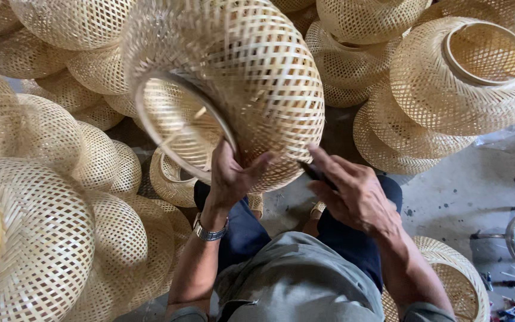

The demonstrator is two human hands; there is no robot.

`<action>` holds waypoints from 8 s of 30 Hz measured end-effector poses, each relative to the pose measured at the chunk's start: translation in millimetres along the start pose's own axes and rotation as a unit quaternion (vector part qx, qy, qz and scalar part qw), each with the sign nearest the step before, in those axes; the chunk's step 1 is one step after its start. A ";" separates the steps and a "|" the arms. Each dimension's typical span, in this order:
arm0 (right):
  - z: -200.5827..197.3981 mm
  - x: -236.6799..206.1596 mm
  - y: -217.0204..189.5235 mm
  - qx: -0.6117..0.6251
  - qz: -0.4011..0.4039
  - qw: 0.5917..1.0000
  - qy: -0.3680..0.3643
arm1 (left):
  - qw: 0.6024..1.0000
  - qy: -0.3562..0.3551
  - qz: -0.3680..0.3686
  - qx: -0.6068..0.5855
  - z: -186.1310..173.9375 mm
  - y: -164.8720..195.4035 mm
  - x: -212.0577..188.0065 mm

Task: The person sits on the floor and uses a small knife to trim and smooth the woven edges of a bamboo basket. They rotate the basket to access different sections and occasionally tap the surface with the tool handle.

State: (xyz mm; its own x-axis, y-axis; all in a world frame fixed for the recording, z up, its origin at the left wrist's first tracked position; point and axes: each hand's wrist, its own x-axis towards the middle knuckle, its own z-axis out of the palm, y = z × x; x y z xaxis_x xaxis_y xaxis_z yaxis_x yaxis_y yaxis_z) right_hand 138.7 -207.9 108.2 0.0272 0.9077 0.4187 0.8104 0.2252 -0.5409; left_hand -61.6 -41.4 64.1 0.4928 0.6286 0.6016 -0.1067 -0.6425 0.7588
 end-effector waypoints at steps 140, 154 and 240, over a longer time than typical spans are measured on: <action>103.9 17.8 120.7 0.495 0.150 0.855 0.039 | 0.982 0.010 -0.121 -0.144 -20.9 -69.3 40.2; 90.5 18.4 127.7 0.468 0.179 0.865 0.036 | 0.963 0.016 -0.270 0.002 4.5 -87.6 80.4; 3.8 79.8 2.1 -0.252 -0.133 0.959 -0.004 | 0.929 0.074 -0.127 -0.341 -9.4 -10.6 42.1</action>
State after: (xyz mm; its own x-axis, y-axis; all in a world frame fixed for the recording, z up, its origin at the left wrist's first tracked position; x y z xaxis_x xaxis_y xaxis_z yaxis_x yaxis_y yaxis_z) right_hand 140.4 -133.6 137.7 -0.2230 0.8451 0.4859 0.9678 0.2518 0.0062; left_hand -47.9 -4.0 83.7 0.4585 0.8073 0.3716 -0.5496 -0.0710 0.8324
